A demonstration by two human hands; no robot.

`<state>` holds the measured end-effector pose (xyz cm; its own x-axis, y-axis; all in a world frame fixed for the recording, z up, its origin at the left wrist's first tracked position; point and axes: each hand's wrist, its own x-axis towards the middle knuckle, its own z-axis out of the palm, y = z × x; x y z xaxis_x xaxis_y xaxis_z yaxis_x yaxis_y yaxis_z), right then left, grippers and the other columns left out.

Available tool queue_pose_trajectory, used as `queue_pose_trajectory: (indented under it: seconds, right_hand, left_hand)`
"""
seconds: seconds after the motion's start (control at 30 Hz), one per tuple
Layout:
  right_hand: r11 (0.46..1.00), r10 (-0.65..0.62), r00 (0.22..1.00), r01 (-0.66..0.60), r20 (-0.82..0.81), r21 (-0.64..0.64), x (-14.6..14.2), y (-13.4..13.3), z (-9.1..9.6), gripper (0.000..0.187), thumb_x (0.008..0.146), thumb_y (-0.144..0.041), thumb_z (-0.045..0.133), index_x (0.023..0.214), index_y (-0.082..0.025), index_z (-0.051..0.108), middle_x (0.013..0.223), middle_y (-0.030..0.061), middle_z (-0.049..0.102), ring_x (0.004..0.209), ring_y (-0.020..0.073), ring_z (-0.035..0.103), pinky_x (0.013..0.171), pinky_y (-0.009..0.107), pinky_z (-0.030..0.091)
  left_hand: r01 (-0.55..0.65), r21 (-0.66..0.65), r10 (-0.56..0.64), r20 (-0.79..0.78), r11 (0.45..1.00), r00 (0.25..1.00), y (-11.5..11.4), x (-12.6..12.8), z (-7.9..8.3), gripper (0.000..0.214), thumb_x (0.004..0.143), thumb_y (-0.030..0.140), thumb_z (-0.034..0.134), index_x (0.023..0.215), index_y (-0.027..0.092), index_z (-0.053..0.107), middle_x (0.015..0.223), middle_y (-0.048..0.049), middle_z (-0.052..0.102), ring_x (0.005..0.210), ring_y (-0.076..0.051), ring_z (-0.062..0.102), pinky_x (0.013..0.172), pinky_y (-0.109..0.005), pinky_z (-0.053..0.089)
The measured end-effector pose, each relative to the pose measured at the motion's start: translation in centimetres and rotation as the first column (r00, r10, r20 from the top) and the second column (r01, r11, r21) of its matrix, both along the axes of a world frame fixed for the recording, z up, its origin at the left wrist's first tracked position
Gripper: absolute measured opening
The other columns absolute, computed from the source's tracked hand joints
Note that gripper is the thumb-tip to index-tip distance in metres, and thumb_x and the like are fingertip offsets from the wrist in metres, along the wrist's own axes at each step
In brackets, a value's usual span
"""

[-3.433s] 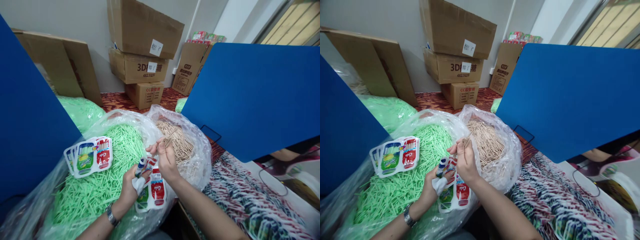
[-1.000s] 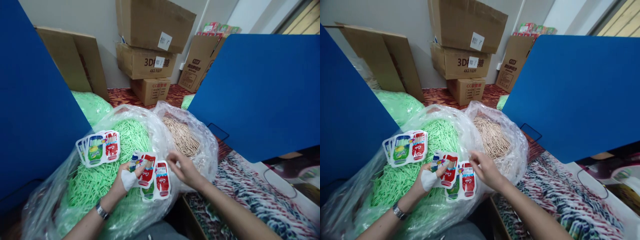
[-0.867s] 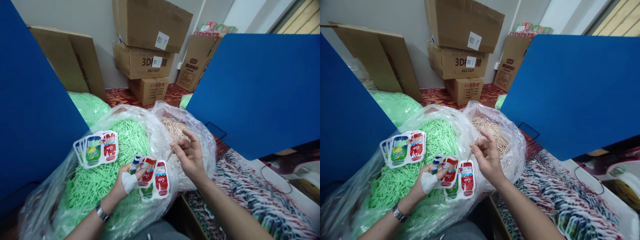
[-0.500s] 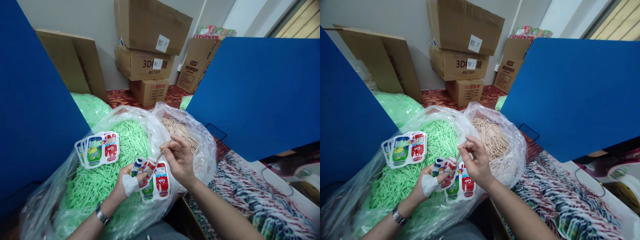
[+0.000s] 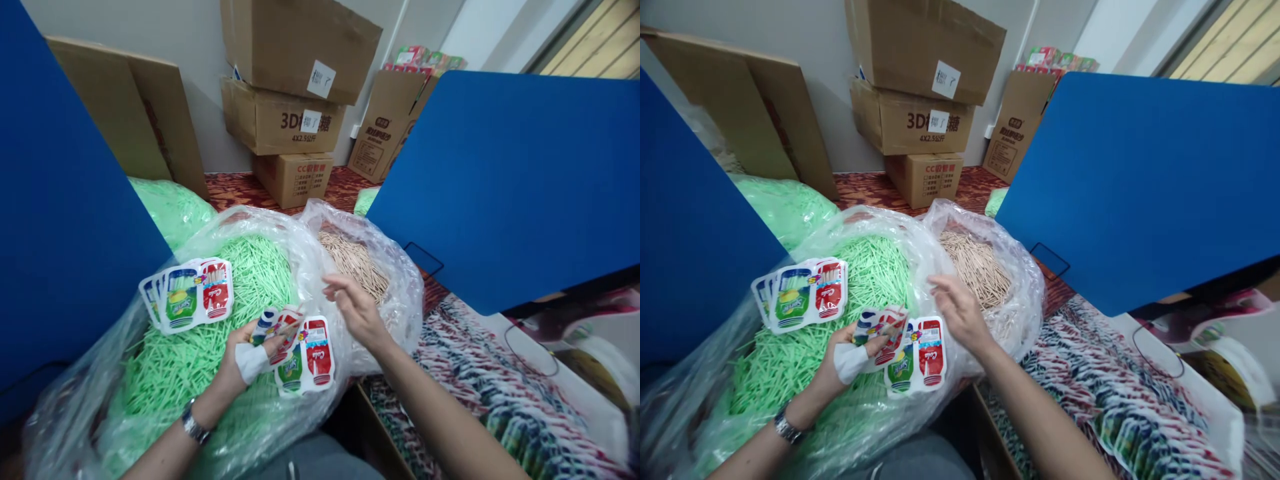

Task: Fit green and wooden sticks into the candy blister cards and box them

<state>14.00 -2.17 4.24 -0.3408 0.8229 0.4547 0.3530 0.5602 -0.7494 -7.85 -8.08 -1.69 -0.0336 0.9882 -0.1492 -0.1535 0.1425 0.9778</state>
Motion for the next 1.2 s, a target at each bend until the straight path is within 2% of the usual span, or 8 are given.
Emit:
queue_pose_trajectory:
  seconds: [0.1, 0.43, 0.57, 0.7, 0.8, 0.9, 1.1, 1.2]
  right_hand:
    - [0.98, -0.191, 0.969, 0.196, 0.155, -0.018, 2.8, 1.1, -1.8, 0.024, 0.093, -0.03, 0.045, 0.109, -0.021, 0.059, 0.099, 0.0061, 0.066, 0.086, 0.0172, 0.063, 0.078, 0.031, 0.05]
    - [0.934, -0.163, 0.687, 0.339, 0.708, -0.114, 3.3, 0.7, -8.6, 0.042, 0.083, -0.022, 0.052, 0.124, -0.015, 0.048, 0.084, 0.0054, 0.067, 0.081, 0.0203, 0.064, 0.074, 0.029, 0.046]
    - [0.919, -0.19, 0.764, 0.36, 0.616, -0.162, 4.8, 3.0, -6.7, 0.042, 0.082, -0.019, 0.048, 0.125, -0.015, 0.046, 0.076, 0.0025, 0.065, 0.069, 0.0182, 0.062, 0.07, 0.029, 0.047]
    - [0.821, -0.565, 0.682, 0.523, 0.465, 0.23, 6.1, 4.1, -3.0, 0.056, 0.085, -0.031, 0.05, 0.136, -0.012, 0.036, 0.118, 0.0188, 0.055, 0.097, 0.0255, 0.058, 0.084, 0.04, 0.045]
    - [0.978, -0.192, 0.72, 0.199, 0.667, 0.067, 5.1, 1.1, -2.2, 0.036, 0.087, -0.035, 0.05, 0.118, -0.019, 0.056, 0.101, 0.0129, 0.063, 0.08, 0.0223, 0.062, 0.072, 0.035, 0.048]
    - [0.966, 0.259, 0.601, -0.142, 0.756, -0.218, 3.2, -3.8, -3.9, 0.042, 0.078, -0.049, 0.061, 0.109, -0.021, 0.06, 0.063, 0.0033, 0.064, 0.056, 0.0197, 0.059, 0.053, 0.028, 0.042]
    - [0.945, 0.327, 0.529, -0.184, 0.783, -0.27, 3.9, -5.6, -4.7, 0.028, 0.086, -0.024, 0.05, 0.113, -0.023, 0.058, 0.066, 0.0019, 0.067, 0.056, 0.0173, 0.061, 0.053, 0.026, 0.041]
    - [0.997, 0.004, 0.626, 0.061, 0.78, -0.054, 5.3, -2.3, -2.3, 0.034, 0.088, -0.026, 0.05, 0.121, -0.025, 0.054, 0.078, 0.0052, 0.069, 0.07, 0.0214, 0.063, 0.062, 0.031, 0.048]
  left_hand:
    - [-0.022, -0.029, 0.023, 0.027, 0.999, 0.999, 0.0, -0.2, -0.7, 0.032, 0.064, 0.032, 0.079, 0.088, 0.012, 0.071, 0.084, -0.0092, 0.075, 0.07, -0.023, 0.069, 0.064, -0.032, 0.056]
    - [-0.17, -0.161, 0.206, 0.245, 0.972, 0.947, 0.9, 0.6, -2.0, 0.044, 0.057, 0.035, 0.084, 0.09, 0.012, 0.066, 0.08, -0.0072, 0.076, 0.066, -0.025, 0.071, 0.063, -0.037, 0.059]
    - [-0.179, -0.165, 0.215, 0.234, 0.97, 0.948, 1.0, 0.2, -2.3, 0.045, 0.057, 0.035, 0.085, 0.09, 0.011, 0.067, 0.083, -0.0087, 0.075, 0.069, -0.025, 0.07, 0.066, -0.037, 0.058]
    - [-0.166, -0.12, 0.189, 0.226, 0.979, 0.956, 0.9, 0.1, -2.5, 0.044, 0.061, 0.034, 0.083, 0.096, 0.011, 0.067, 0.087, -0.0091, 0.074, 0.072, -0.024, 0.069, 0.067, -0.035, 0.058]
    - [-0.156, -0.107, 0.175, 0.209, 0.982, 0.962, 0.9, 0.0, -2.4, 0.043, 0.063, 0.034, 0.082, 0.096, 0.011, 0.067, 0.089, -0.009, 0.074, 0.073, -0.023, 0.069, 0.068, -0.034, 0.057]
    - [-0.188, -0.096, 0.202, 0.172, 0.978, 0.964, 1.0, -0.2, -2.1, 0.044, 0.061, 0.036, 0.082, 0.094, 0.011, 0.068, 0.087, -0.0088, 0.074, 0.072, -0.023, 0.069, 0.068, -0.034, 0.056]
    - [-0.179, -0.049, 0.184, 0.154, 0.983, 0.971, 0.9, -0.4, -1.4, 0.037, 0.062, 0.036, 0.081, 0.089, 0.014, 0.069, 0.086, -0.0062, 0.074, 0.072, -0.022, 0.068, 0.068, -0.034, 0.056]
    - [-0.173, -0.037, 0.176, 0.119, 0.984, 0.977, 0.7, -0.4, -1.4, 0.035, 0.065, 0.036, 0.079, 0.089, 0.014, 0.068, 0.087, -0.007, 0.074, 0.072, -0.021, 0.068, 0.069, -0.034, 0.056]
